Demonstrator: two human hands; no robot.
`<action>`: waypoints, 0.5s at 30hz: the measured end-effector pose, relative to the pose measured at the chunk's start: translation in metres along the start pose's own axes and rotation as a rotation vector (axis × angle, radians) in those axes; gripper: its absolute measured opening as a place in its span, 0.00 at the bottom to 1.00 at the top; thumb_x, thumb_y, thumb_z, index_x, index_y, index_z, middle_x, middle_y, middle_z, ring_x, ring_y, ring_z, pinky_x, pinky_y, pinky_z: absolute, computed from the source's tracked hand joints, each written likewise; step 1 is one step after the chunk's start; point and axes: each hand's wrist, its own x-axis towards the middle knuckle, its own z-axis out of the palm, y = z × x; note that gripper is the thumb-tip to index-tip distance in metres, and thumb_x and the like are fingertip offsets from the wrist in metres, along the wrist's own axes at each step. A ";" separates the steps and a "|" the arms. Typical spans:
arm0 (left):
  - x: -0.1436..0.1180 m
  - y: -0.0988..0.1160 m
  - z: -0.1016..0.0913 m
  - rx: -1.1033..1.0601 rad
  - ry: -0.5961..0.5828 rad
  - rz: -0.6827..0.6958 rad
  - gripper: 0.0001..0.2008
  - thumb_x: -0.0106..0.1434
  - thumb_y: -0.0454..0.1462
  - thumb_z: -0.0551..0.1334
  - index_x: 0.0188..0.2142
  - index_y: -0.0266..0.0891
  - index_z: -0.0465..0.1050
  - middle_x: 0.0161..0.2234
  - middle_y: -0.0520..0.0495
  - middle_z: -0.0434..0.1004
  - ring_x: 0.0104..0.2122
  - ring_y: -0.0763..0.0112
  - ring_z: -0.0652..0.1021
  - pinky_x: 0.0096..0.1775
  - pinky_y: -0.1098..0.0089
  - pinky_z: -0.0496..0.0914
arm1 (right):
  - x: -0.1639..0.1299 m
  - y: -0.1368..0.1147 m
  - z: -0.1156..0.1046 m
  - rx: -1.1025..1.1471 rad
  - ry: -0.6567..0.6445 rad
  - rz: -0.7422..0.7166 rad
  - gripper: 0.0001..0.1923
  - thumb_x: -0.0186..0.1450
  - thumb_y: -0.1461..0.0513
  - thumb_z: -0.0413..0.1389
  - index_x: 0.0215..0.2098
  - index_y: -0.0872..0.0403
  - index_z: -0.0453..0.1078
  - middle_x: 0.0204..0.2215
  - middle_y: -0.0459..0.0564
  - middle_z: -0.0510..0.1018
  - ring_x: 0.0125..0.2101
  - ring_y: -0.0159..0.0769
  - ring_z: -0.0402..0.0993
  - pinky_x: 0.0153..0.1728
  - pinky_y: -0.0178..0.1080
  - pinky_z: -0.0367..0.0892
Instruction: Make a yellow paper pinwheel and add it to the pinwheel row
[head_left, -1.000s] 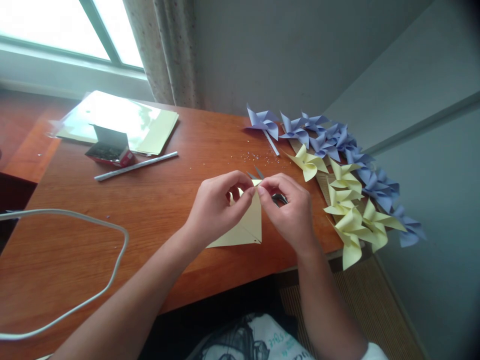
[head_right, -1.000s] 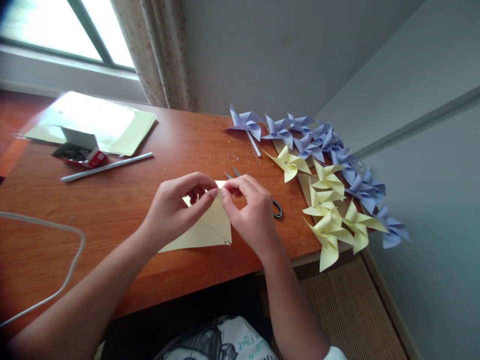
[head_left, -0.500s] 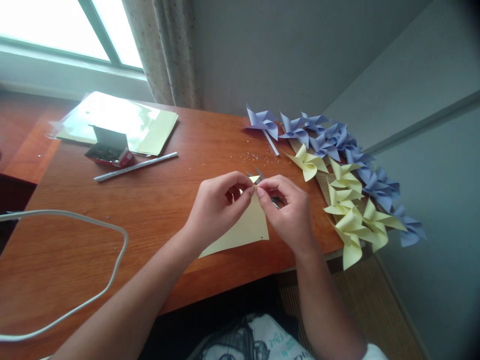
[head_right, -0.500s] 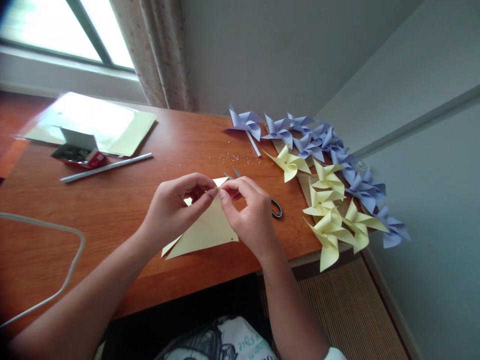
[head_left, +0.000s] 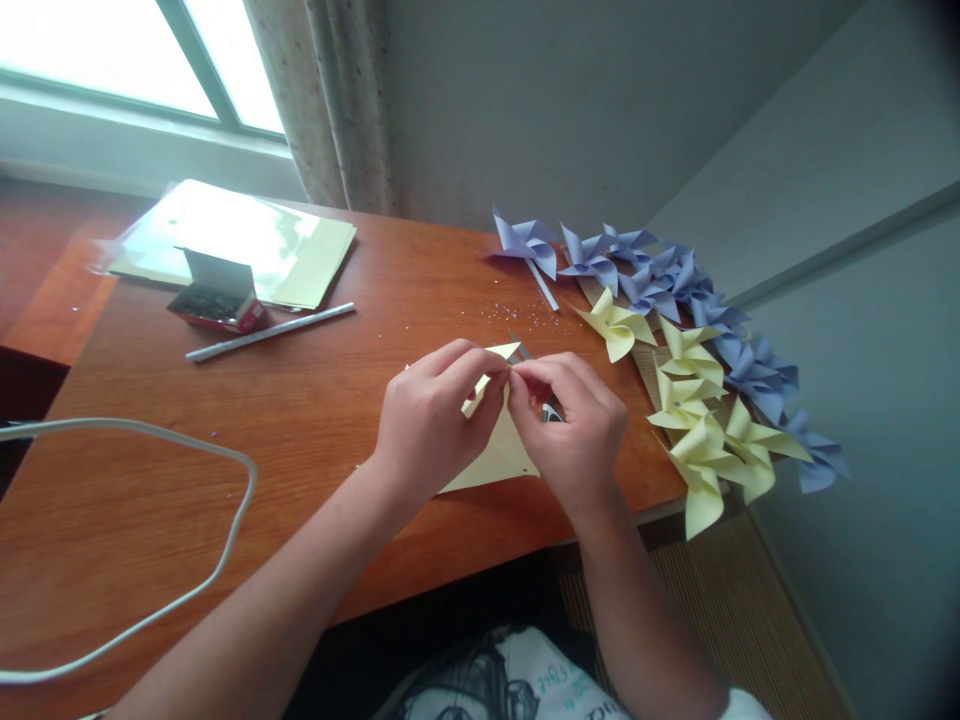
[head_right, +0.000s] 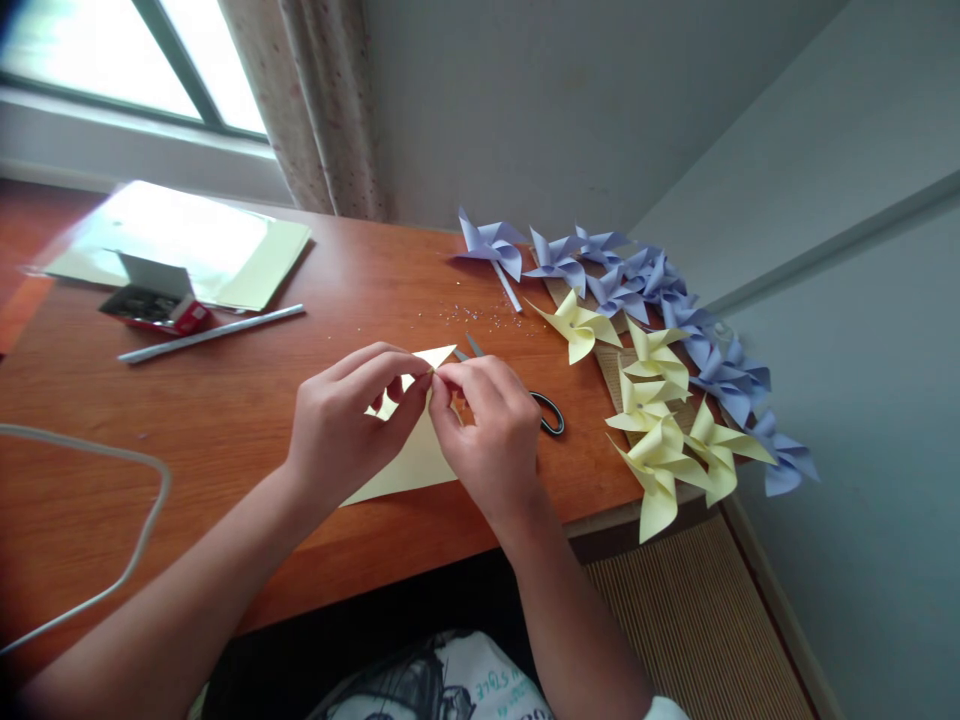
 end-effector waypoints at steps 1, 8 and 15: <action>-0.001 0.000 0.001 0.026 0.006 0.024 0.06 0.66 0.32 0.60 0.33 0.37 0.76 0.30 0.49 0.78 0.26 0.75 0.73 0.29 0.73 0.66 | 0.000 0.000 0.001 -0.018 0.009 -0.009 0.05 0.68 0.66 0.57 0.35 0.53 0.74 0.30 0.48 0.78 0.30 0.33 0.73 0.34 0.36 0.70; -0.005 -0.006 0.002 0.203 0.057 0.171 0.04 0.65 0.31 0.62 0.35 0.39 0.75 0.33 0.49 0.81 0.31 0.69 0.79 0.34 0.70 0.71 | 0.000 -0.002 0.002 -0.107 0.014 -0.058 0.07 0.69 0.67 0.56 0.36 0.53 0.76 0.30 0.50 0.79 0.32 0.35 0.74 0.37 0.38 0.70; -0.005 -0.006 0.001 0.278 0.050 0.232 0.04 0.66 0.31 0.61 0.36 0.38 0.76 0.35 0.48 0.82 0.33 0.67 0.80 0.34 0.69 0.72 | 0.002 -0.001 0.001 -0.105 0.000 -0.063 0.07 0.69 0.67 0.55 0.38 0.55 0.77 0.31 0.51 0.79 0.33 0.36 0.75 0.38 0.39 0.71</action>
